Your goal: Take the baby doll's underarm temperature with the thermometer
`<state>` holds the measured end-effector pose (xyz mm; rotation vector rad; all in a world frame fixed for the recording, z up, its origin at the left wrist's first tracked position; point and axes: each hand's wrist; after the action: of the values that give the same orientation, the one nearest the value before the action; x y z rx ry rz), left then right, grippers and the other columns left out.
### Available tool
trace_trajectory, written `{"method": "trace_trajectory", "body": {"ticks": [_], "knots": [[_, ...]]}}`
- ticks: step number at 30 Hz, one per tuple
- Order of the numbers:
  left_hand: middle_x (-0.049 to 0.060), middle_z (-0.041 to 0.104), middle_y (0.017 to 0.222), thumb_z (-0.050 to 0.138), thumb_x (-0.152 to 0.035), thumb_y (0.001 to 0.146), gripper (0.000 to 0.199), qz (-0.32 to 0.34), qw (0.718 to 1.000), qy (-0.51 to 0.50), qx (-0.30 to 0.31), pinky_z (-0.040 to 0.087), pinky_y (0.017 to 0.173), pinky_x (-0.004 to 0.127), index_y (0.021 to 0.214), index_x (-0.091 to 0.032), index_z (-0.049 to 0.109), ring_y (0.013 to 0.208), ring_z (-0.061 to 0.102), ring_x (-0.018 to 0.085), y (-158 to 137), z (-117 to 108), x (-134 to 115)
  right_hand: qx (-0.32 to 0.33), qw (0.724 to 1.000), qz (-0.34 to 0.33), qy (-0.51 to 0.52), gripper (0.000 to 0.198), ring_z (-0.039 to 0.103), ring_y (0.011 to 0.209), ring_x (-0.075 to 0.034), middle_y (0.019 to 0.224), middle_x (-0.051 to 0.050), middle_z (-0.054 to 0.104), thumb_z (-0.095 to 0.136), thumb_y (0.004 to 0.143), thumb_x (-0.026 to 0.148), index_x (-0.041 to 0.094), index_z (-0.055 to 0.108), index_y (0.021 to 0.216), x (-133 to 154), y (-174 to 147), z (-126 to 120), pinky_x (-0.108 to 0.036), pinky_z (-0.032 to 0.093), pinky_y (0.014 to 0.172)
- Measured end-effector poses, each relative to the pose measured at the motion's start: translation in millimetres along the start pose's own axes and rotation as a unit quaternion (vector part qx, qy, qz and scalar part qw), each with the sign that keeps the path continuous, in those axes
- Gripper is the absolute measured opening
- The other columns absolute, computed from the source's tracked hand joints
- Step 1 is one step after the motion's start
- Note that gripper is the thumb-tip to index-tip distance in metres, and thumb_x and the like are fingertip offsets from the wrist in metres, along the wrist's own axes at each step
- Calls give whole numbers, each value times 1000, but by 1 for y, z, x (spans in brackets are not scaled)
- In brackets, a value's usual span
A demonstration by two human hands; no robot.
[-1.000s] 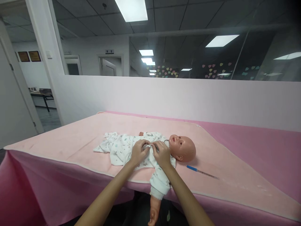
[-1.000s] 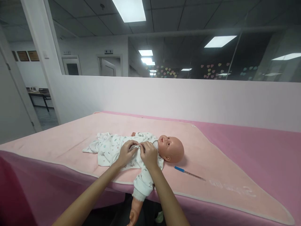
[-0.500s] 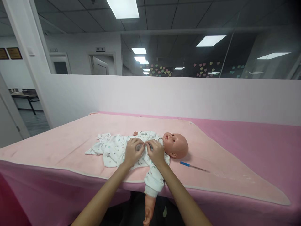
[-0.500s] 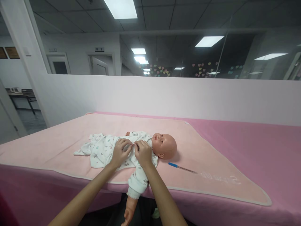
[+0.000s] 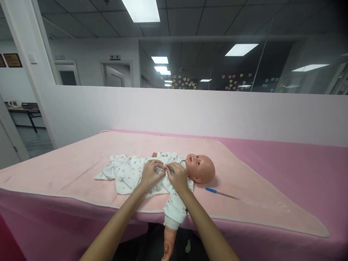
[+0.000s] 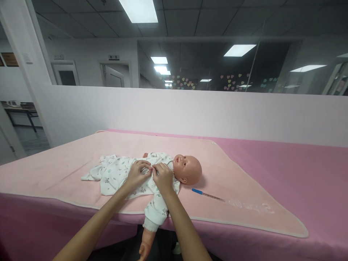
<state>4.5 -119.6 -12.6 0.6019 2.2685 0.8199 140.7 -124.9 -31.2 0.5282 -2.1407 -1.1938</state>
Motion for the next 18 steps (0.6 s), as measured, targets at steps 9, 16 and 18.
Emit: {"method": "trace_trajectory", "body": {"ticks": [9,16,18], "knots": [[3,62,96,53,-32,74,16,18,999,-15,43,38,87,38,78,-25,67,97,52,22,1,-4,8,-6,1000,5,2,18,57,73,-15,72,-2,62,45,83,19,21,62,77,-4,0,2,-24,40,66],[2,62,96,54,-31,73,16,32,997,16,66,39,87,37,81,-23,65,95,53,21,2,-3,11,3,1000,12,0,17,57,74,-15,73,-2,63,47,82,18,21,62,76,-4,0,3,-25,39,67],[2,62,97,54,-32,73,17,38,997,24,70,39,86,36,83,-23,64,97,52,21,2,-3,11,3,1000,14,3,17,57,74,-15,73,-2,63,46,82,17,21,62,77,-4,0,3,-25,40,67]]}}
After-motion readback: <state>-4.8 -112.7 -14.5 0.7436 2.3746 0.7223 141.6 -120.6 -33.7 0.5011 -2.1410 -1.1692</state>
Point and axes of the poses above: each hand's wrist, its own y-axis towards the middle knuckle, its own z-axis out of the palm, x = y × z
